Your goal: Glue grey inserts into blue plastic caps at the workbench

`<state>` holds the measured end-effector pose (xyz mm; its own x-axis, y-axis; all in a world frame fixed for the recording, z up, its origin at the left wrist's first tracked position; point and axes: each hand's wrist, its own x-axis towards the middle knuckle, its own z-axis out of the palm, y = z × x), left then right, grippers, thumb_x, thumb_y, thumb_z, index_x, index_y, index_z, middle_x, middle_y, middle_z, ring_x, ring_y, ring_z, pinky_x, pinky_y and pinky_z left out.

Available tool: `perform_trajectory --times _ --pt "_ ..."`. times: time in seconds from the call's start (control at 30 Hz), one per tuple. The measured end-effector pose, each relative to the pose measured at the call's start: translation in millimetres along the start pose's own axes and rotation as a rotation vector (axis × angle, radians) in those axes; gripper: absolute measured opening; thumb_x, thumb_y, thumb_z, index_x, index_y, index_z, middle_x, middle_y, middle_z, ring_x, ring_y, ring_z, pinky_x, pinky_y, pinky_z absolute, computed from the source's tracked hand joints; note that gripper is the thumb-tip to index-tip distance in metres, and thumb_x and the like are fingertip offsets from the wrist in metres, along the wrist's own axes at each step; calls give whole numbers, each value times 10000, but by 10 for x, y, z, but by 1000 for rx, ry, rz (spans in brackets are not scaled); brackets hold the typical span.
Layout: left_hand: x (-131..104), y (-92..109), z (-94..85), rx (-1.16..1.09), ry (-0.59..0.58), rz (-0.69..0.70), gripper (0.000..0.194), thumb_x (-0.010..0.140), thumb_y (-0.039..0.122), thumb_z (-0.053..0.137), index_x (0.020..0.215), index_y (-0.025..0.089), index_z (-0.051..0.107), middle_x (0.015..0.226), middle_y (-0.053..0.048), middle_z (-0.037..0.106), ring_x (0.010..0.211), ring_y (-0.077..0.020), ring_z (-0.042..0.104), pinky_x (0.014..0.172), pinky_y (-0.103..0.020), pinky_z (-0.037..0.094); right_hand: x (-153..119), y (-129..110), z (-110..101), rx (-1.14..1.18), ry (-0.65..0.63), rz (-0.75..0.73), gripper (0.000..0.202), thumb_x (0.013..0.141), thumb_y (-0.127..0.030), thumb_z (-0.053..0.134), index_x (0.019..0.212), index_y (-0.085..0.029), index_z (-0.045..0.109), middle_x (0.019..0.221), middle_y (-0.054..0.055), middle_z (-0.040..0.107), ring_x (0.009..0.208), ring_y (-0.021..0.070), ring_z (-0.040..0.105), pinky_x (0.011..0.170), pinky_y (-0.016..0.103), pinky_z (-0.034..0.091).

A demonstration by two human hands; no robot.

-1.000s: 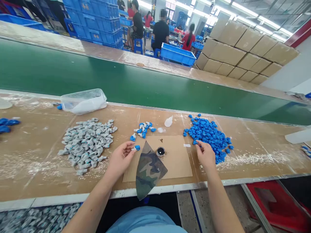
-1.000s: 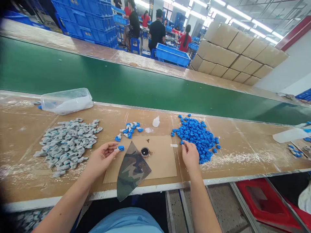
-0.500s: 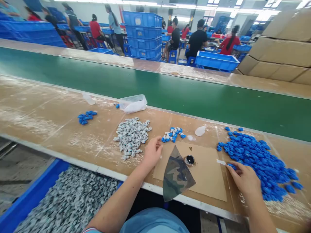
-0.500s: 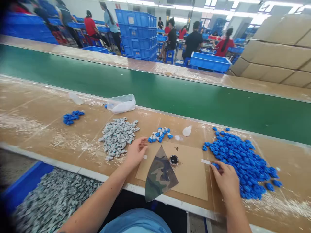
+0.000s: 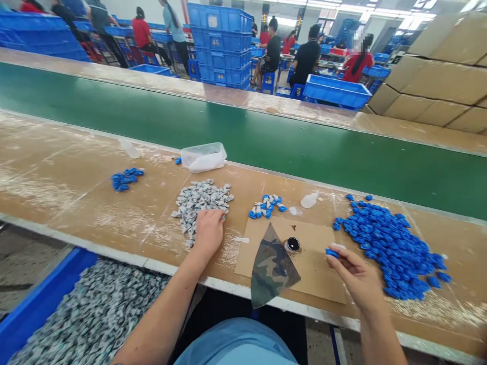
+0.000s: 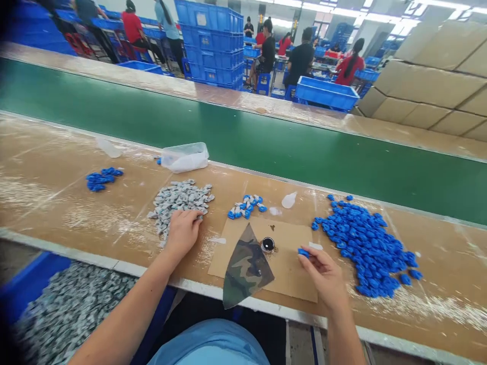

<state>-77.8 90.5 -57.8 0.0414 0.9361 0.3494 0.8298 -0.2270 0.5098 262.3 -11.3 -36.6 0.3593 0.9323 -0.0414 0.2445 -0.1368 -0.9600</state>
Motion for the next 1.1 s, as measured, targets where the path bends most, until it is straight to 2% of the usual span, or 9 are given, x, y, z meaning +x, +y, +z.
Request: perform_trajectory --times 0.13,0.27,0.37,0.53,0.67,0.77,0.87,1.0,1.1 --pt "-133 174 -28 -400 56 -100 194 799 246 512 949 189 622 955 -93 663 903 -240 599 840 -399 465 -97 -101 187 138 -138 77 402 616 -484 779 905 -209 728 780 55 721 680 170 676 662 306 587" --pt "-330 460 27 -987 -195 -396 278 767 391 603 954 186 621 912 -52 666 830 -188 644 802 -330 499 -122 -111 308 226 -218 136 405 617 -476 791 913 -209 721 816 56 725 712 159 676 712 306 583" --pt "-435 654 103 -1196 -323 -545 309 670 392 712 884 179 648 886 -38 674 843 -173 643 816 -296 494 -114 -76 345 200 -238 106 393 626 -469 788 911 -209 716 833 59 726 753 163 673 739 307 573" --pt "-535 790 216 -1169 -453 -537 282 635 331 743 861 178 673 758 -8 651 700 -126 588 673 -237 485 -99 -74 374 51 -220 -64 333 703 -446 728 935 -209 693 893 68 717 809 176 667 789 335 559" --pt "-607 800 280 -1151 -520 -480 275 726 375 666 931 190 659 897 -38 675 787 -153 627 705 -263 508 -104 -121 363 -30 -188 -204 251 761 -388 672 931 -204 667 888 67 679 788 161 644 743 304 554" --pt "-644 808 318 -1147 -534 -437 272 770 393 630 954 194 651 984 -58 678 853 -172 640 779 -299 518 -103 -127 331 -54 -188 -220 166 775 -360 650 819 -201 635 802 52 660 725 149 623 663 268 540" --pt "-656 826 351 -1151 -547 -407 252 788 344 612 987 194 653 990 -59 672 862 -170 634 799 -305 516 -100 -114 302 -77 -200 -267 146 785 -343 631 739 -205 649 804 58 658 770 167 624 664 274 531" --pt "-643 836 387 -1084 -488 -324 233 766 249 606 981 197 679 947 -49 630 794 -146 588 771 -292 504 -106 -95 288 -40 -252 -223 183 784 -369 643 857 -210 698 917 85 684 772 171 640 631 278 547" --pt "-639 822 410 -1021 -460 -251 230 776 225 580 976 204 692 918 -45 617 793 -147 564 778 -293 489 -114 -73 298 -18 -274 -174 276 775 -429 654 925 -201 698 838 66 689 631 141 628 587 279 558"
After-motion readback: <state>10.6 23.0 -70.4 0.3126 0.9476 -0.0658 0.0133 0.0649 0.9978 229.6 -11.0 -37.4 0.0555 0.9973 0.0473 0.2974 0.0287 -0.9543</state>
